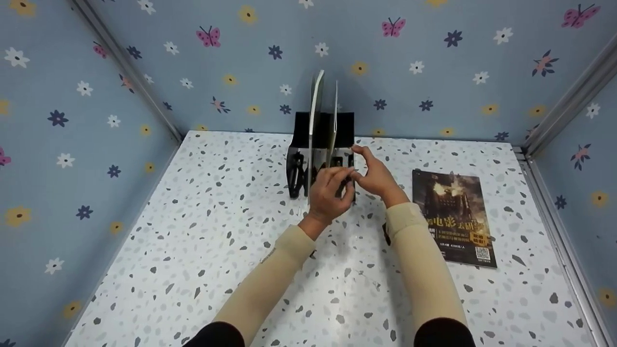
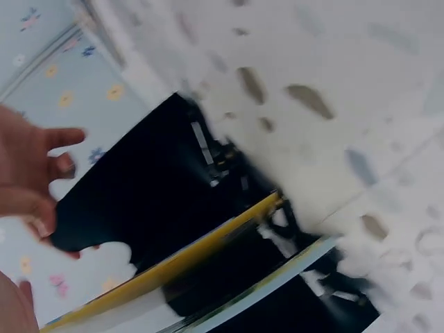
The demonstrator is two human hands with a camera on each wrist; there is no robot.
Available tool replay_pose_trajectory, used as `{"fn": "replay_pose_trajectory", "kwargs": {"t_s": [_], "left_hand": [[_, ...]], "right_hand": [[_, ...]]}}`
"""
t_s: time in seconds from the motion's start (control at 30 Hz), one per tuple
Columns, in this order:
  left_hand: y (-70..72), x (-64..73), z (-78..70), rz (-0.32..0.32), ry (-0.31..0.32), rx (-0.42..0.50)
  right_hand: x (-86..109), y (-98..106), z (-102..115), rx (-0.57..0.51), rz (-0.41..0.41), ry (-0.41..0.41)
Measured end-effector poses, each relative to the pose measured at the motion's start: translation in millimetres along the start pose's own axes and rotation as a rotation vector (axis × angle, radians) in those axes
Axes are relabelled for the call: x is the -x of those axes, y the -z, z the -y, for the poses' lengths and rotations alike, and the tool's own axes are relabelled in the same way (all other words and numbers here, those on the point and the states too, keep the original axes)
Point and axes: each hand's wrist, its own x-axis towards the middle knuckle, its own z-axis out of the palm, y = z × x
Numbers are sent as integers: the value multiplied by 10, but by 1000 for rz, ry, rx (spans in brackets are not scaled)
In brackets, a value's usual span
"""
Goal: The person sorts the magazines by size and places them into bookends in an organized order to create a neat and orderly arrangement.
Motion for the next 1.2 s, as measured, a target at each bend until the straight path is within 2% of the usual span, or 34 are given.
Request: {"fn": "replay_pose_trajectory", "kwargs": {"t_s": [0.1, 0.17, 0.23, 0.33, 0.47, 0.6, 0.77, 0.9, 1.03, 1.2], "left_hand": [[120, -112, -33, 25, -75, 111], [209, -186, -62, 36, -79, 173], [295, -247, -86, 28, -47, 227], [421, -322, -94, -9, 33, 297], [585, -382, -26, -59, 126, 381], [701, -385, 160, -76, 177, 415], [729, -316, 494, -54, 269, 402], [710, -225, 761, 17, 414, 429], [677, -91, 1002, 99, 550, 502], [635, 46, 1185, 237, 676, 571]], "right_hand": [[1, 10, 13, -28, 14, -22], [4, 10, 25, -35, 19, -31], [5, 4, 20, -36, 19, -25], [7, -11, 3, -14, 17, -14], [14, -15, -19, 16, 0, 16], [20, -10, -16, 16, 2, 25], [18, -6, -13, 26, 15, 19], [18, -4, -15, 20, 13, 27], [19, -14, -10, 7, 14, 28], [7, -19, -21, 10, 10, 29]]}}
